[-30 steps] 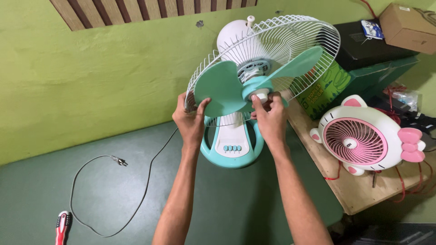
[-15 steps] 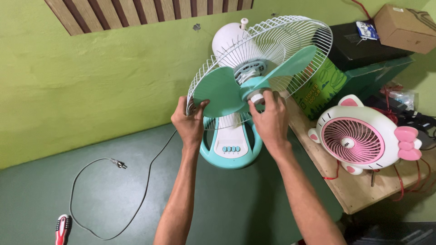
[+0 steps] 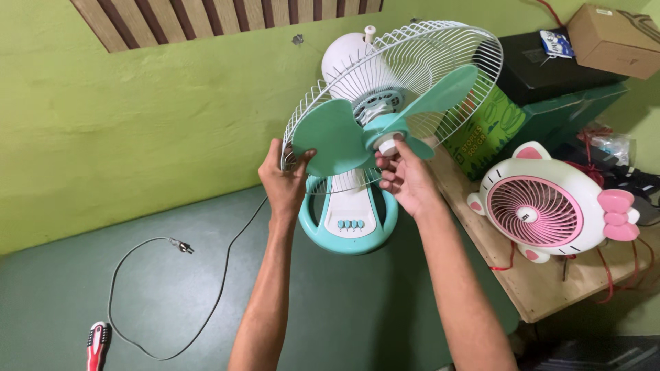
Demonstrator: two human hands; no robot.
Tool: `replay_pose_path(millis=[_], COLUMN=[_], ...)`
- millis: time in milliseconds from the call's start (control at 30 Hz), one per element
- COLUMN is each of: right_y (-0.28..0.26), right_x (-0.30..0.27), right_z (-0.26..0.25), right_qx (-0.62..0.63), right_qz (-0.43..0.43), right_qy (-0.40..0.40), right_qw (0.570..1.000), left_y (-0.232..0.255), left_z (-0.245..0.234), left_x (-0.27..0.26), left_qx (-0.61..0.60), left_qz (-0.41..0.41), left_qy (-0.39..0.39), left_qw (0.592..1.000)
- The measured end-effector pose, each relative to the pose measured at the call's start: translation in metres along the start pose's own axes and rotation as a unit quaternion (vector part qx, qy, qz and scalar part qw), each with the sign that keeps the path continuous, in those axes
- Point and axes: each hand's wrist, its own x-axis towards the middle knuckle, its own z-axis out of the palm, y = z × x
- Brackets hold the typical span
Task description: The person lifts the front grille off a table fan and sets it on a side table, then twists off the white blade cap and removes the teal fan blades from the motor shaft. They then fit the blades back onto the shaft, secure the cap, and use a screwdriver to tighten the screw on the grille retaining ring.
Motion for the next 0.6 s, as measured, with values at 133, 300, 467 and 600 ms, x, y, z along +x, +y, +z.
replay_pose_path(millis=[133,300,467,600], right_y=[-0.005,-0.01,-0.003,0.007], right_x=[-0.005,-0.013,-0.017,-0.018], right_z=[0.006,0.016,0.01,-0.025], right_qx=[-0.035,-0.148,-0.217,-0.209], right_qz=[-0.02,-0.06,-0.103,-0.105], right_qy=[0.039,0.076,0.114,0.057], right_qw=[0.998,0.984,0.964,0.971], left_y=[-0.002,0.0,0.01,0.002], left_z=[0.001,0.001,-0.001,-0.011], left_x=[-0.002,-0.001,-0.002,-0.01], left_qx=[-0.006,0.0,0.009,0.03], left_qz=[-0.019,-0.019,-0.028,0.057], left_qy=[0.001,0.002,-0.001,0.008], left_qw=[1.0,1.0,1.0,0.998])
